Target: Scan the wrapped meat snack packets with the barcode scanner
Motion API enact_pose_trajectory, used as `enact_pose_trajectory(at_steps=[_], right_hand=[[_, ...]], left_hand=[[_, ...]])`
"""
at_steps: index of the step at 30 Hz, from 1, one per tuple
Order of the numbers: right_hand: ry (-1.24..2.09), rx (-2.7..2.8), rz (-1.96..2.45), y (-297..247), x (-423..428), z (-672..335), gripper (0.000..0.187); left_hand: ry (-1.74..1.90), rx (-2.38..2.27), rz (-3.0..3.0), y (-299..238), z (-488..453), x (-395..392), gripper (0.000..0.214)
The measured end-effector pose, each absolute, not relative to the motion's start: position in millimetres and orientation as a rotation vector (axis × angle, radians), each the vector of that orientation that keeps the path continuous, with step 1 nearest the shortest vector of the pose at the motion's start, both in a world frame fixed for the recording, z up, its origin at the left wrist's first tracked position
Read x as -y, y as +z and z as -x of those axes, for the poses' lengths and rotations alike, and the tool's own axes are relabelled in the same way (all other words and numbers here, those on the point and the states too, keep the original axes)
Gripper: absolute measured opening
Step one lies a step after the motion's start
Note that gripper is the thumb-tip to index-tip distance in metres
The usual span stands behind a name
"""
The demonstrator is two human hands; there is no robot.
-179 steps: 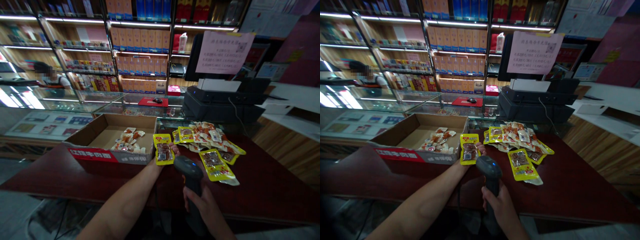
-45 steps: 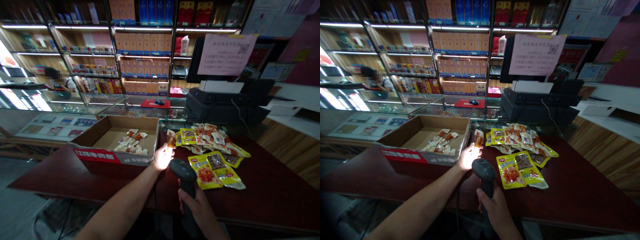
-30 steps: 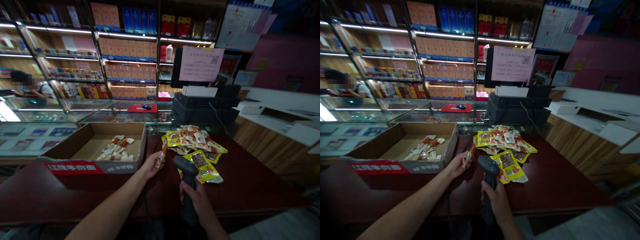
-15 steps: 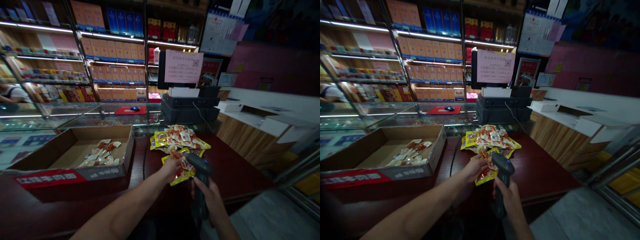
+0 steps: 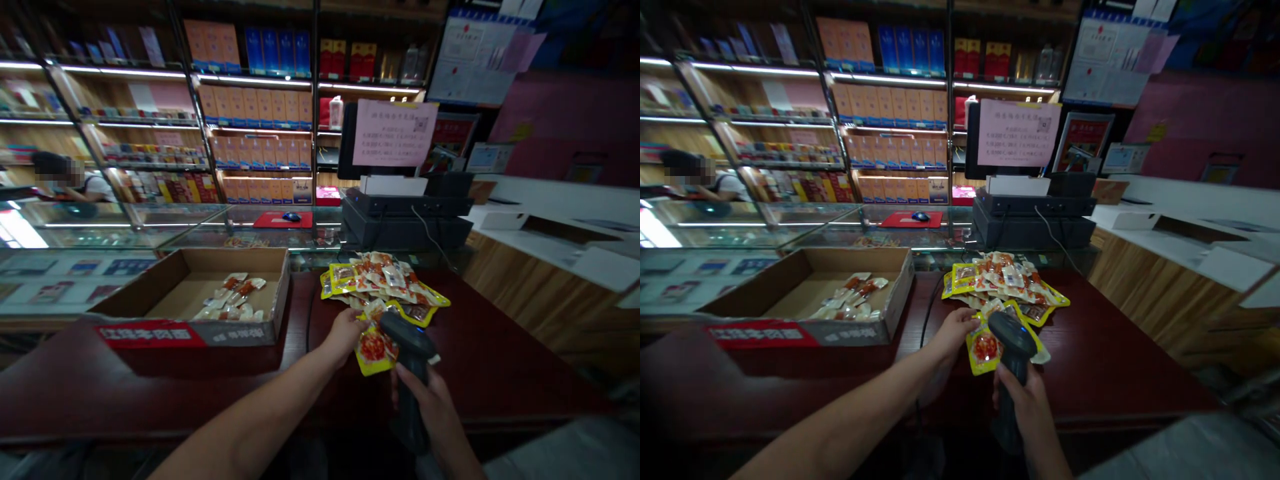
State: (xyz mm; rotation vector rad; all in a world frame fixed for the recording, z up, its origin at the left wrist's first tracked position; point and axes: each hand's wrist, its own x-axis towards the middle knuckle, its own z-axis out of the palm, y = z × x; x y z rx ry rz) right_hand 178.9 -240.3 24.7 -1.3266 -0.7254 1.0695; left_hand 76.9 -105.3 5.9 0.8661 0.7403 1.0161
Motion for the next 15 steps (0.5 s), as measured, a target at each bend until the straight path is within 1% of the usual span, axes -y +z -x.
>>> enact_pose_trajectory(at_steps=[3,6,9,11,15], right_hand=[[1.122,0.759,1.348,21,232,-164,0.042],[1.168,0.850,1.325,19,224,-146,0.041],[1.217,0.918,1.276,19,218,-128,0.041],[1.252,0.937,1.252,20,215,-117,0.044],[1.274,0.985,1.258,24,211,-100,0.045]], left_hand=[[1.124,-0.729,-0.943,18,-46,103,0.021],[1.205,-0.842,-1.126,46,-2,99,0.013],[1.243,-0.948,-1.265,75,56,73,0.009],[1.216,-1.137,-1.434,89,100,43,0.007],[1.001,-1.762,-1.598,97,181,-22,0.013]])
